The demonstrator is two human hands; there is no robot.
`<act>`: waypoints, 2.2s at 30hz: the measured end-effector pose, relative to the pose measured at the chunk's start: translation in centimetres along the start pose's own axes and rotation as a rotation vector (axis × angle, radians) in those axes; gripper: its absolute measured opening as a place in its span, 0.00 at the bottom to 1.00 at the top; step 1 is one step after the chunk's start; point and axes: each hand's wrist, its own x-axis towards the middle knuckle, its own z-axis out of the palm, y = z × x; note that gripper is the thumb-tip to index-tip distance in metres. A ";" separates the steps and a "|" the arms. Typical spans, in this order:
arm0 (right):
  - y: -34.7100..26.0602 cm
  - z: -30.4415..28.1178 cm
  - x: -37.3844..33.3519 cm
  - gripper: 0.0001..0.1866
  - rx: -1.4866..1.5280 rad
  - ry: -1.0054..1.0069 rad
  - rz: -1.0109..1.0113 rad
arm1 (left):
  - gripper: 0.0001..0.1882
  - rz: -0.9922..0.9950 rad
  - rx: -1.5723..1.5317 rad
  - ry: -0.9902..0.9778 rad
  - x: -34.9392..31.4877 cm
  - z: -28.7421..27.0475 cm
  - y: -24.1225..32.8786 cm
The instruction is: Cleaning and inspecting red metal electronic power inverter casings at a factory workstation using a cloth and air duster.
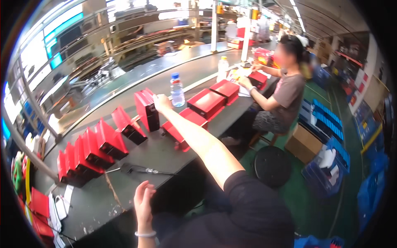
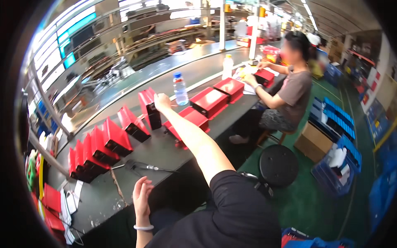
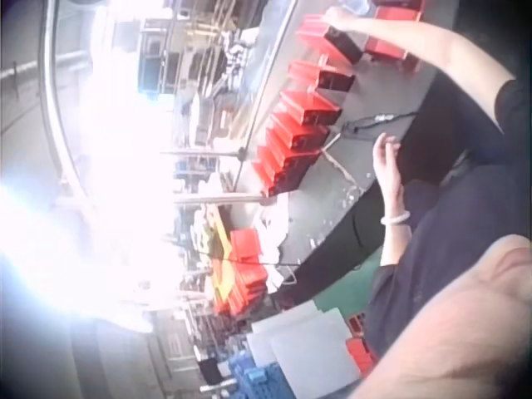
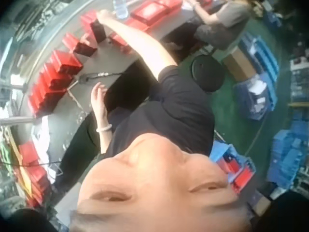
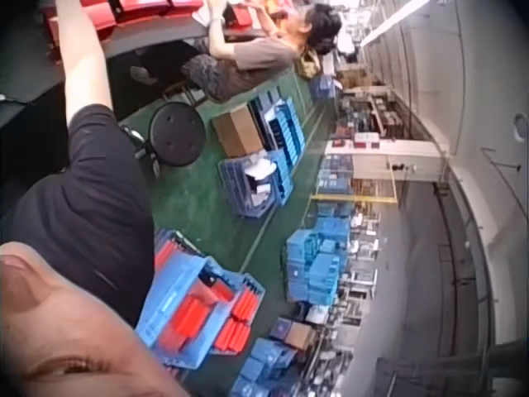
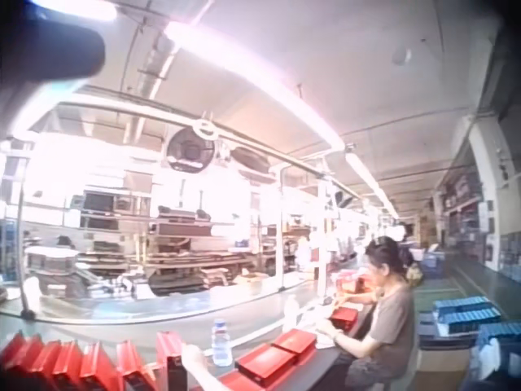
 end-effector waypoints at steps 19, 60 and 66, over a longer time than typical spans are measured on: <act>-6.4 -19.9 -18.9 0.16 0.458 -1.178 0.022 | 0.35 -0.072 0.036 -0.325 -4.5 1.6 6.9; -2.2 -14.7 -25.4 0.16 -0.418 -1.847 -0.135 | 0.27 0.056 0.782 0.581 -17.1 -6.4 -9.3; -3.6 -14.4 -26.5 0.17 -0.416 -1.981 -0.327 | 0.29 -0.018 0.782 0.579 -17.3 -6.4 -9.2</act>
